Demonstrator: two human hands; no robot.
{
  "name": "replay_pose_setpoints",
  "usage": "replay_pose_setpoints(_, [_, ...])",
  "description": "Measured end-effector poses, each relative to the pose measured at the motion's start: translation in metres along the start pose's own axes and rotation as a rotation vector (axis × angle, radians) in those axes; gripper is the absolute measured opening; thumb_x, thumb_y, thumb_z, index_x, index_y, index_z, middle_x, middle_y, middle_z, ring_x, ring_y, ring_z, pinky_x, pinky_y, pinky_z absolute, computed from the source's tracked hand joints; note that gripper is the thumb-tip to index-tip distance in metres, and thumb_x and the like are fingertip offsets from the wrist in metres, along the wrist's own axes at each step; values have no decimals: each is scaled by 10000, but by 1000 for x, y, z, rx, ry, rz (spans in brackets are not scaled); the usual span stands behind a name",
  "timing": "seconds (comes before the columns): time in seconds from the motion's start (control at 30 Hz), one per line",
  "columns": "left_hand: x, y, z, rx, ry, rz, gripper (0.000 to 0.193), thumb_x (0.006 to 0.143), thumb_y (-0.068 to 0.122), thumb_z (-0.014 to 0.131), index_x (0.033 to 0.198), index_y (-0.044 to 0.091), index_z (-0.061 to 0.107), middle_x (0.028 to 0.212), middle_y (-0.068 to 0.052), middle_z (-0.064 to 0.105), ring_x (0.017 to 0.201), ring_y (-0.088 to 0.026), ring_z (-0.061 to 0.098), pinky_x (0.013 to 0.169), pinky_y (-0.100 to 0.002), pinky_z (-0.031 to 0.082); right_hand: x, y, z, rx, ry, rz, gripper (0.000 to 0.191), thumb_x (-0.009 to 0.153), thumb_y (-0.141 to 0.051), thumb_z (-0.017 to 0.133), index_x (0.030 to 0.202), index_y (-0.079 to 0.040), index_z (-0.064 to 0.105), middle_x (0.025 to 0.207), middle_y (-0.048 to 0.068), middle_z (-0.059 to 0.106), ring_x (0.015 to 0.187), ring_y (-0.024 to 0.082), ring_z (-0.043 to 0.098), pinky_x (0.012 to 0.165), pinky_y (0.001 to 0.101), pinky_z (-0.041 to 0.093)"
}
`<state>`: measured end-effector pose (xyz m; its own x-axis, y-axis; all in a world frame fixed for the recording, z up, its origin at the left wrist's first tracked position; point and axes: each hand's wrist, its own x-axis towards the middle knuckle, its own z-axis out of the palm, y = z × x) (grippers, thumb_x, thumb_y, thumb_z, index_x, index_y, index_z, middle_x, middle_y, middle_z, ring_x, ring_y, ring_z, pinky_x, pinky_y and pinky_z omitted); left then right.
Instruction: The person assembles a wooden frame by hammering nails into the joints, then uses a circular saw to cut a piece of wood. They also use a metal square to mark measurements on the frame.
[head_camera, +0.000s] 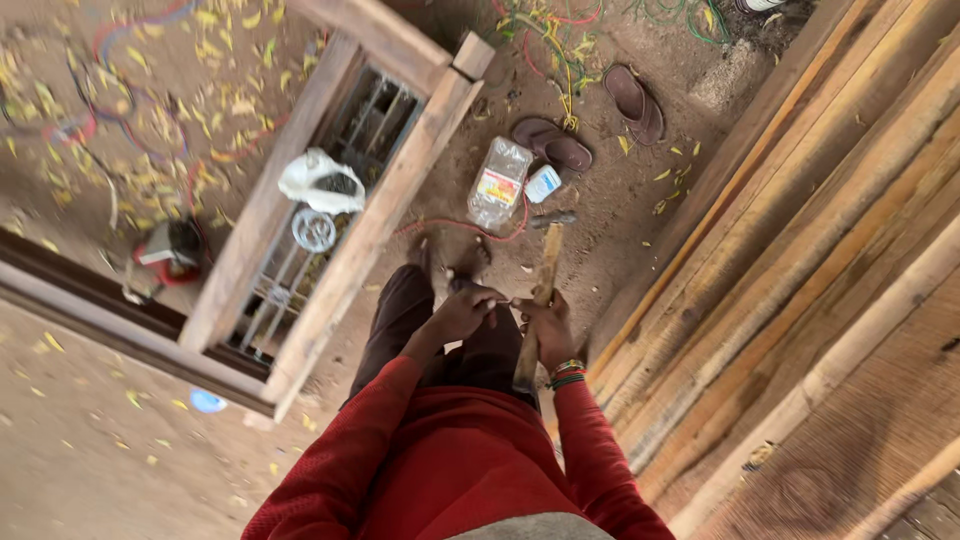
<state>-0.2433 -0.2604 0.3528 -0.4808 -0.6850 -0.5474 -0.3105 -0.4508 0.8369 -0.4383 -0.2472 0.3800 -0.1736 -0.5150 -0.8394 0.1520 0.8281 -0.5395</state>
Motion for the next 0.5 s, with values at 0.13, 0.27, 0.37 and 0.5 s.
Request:
replay_pose_setpoints(0.13, [48, 13, -51, -124, 166, 33, 193, 999, 175, 612, 1089, 57, 734, 897, -53, 775, 836, -129, 747, 791, -308, 576, 38, -30, 32, 225, -4, 47, 369, 836, -67, 814, 1086, -80, 543, 814, 2, 582, 626, 100, 542, 502, 249, 457])
replay_pose_setpoints(0.27, [102, 9, -101, -308, 25, 89, 192, 1045, 184, 619, 1114, 63, 752, 994, -35, 763, 921, -100, 707, 875, -279, 556, 75, -46, 73, 496, 7, 169, 224, 879, -115, 722, 1057, -75, 591, 825, 0, 657, 609, 62, 527, 506, 204, 458])
replay_pose_setpoints(0.37, [133, 1, -139, -380, -52, 65, 180, 1032, 176, 661, 1113, 58, 771, 1038, -29, 768, 940, -82, 684, 868, -276, 551, 106, -55, 108, 714, 27, 218, 169, 920, -131, 719, 1013, -91, 584, 808, -41, 614, 615, 33, 512, 504, 182, 440])
replay_pose_setpoints(0.5, [160, -3, -173, -324, -26, 9, 162, 958, 172, 740, 1060, 56, 788, 1006, -47, 799, 889, -81, 721, 811, -282, 579, 131, -64, 137, 785, 57, 264, 160, 971, -146, 731, 999, -106, 579, 775, -53, 547, 611, 31, 497, 505, 186, 439])
